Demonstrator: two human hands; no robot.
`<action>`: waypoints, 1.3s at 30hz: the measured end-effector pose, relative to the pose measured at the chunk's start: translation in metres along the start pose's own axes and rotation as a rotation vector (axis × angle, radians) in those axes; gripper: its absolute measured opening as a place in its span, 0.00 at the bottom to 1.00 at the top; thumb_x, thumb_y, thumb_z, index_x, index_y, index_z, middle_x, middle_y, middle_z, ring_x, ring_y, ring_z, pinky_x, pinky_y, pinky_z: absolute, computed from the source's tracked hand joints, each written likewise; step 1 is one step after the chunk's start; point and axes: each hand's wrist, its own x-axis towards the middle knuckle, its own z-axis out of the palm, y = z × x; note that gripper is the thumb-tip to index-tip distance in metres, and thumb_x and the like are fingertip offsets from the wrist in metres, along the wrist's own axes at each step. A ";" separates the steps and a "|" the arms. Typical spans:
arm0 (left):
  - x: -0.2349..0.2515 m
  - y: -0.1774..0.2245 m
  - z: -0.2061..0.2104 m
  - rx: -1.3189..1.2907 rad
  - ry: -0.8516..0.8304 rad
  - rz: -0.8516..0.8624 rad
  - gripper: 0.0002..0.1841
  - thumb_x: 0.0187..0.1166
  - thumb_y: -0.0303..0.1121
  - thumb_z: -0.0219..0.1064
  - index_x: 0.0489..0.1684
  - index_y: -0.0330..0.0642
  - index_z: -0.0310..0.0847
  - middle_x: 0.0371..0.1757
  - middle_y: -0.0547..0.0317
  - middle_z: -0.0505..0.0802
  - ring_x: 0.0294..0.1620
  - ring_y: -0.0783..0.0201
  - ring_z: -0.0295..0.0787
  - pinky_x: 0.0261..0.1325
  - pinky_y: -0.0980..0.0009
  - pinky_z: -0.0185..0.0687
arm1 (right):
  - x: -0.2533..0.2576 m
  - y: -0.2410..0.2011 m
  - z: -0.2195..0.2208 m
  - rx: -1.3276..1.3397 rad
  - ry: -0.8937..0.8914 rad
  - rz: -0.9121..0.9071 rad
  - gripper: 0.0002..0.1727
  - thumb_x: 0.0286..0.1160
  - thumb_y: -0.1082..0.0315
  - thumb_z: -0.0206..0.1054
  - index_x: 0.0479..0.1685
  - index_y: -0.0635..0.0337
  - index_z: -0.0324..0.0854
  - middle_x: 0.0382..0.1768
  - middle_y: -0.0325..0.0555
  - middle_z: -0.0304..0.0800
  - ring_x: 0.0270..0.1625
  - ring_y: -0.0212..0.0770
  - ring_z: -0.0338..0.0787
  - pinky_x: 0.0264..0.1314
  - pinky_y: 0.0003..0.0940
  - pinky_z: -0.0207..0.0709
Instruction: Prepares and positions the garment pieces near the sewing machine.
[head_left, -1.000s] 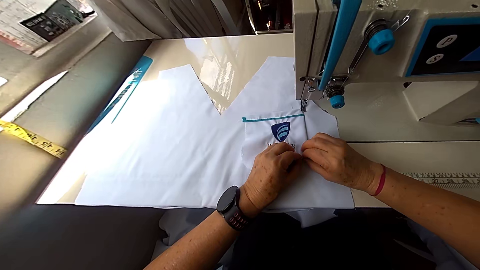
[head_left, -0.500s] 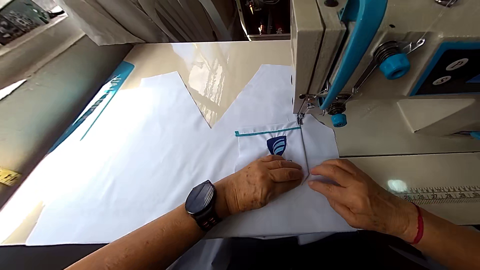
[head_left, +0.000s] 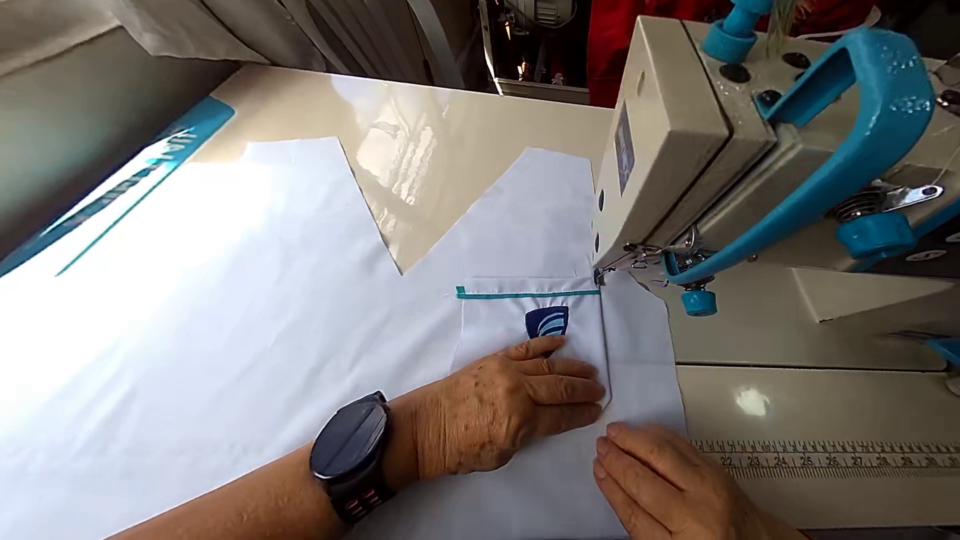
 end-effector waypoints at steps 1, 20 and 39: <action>0.000 0.000 0.000 -0.007 0.000 0.002 0.23 0.85 0.21 0.48 0.66 0.47 0.87 0.71 0.59 0.91 0.79 0.57 0.80 0.86 0.53 0.66 | 0.000 0.000 0.000 0.004 0.001 -0.002 0.14 0.83 0.76 0.56 0.46 0.60 0.91 0.50 0.46 0.98 0.60 0.44 0.92 0.70 0.31 0.78; 0.007 -0.028 -0.008 0.007 0.008 -0.039 0.23 0.80 0.20 0.50 0.63 0.47 0.90 0.68 0.60 0.92 0.78 0.60 0.82 0.87 0.57 0.67 | 0.011 0.034 0.008 0.029 0.057 0.020 0.15 0.84 0.75 0.55 0.46 0.57 0.90 0.52 0.44 0.97 0.62 0.42 0.91 0.71 0.32 0.77; 0.029 -0.089 -0.027 0.083 0.086 -0.002 0.20 0.74 0.22 0.54 0.51 0.43 0.94 0.60 0.55 0.96 0.70 0.60 0.88 0.81 0.60 0.72 | 0.045 0.090 0.019 -0.030 0.080 0.056 0.17 0.71 0.75 0.58 0.41 0.56 0.95 0.50 0.42 0.98 0.65 0.42 0.92 0.70 0.33 0.79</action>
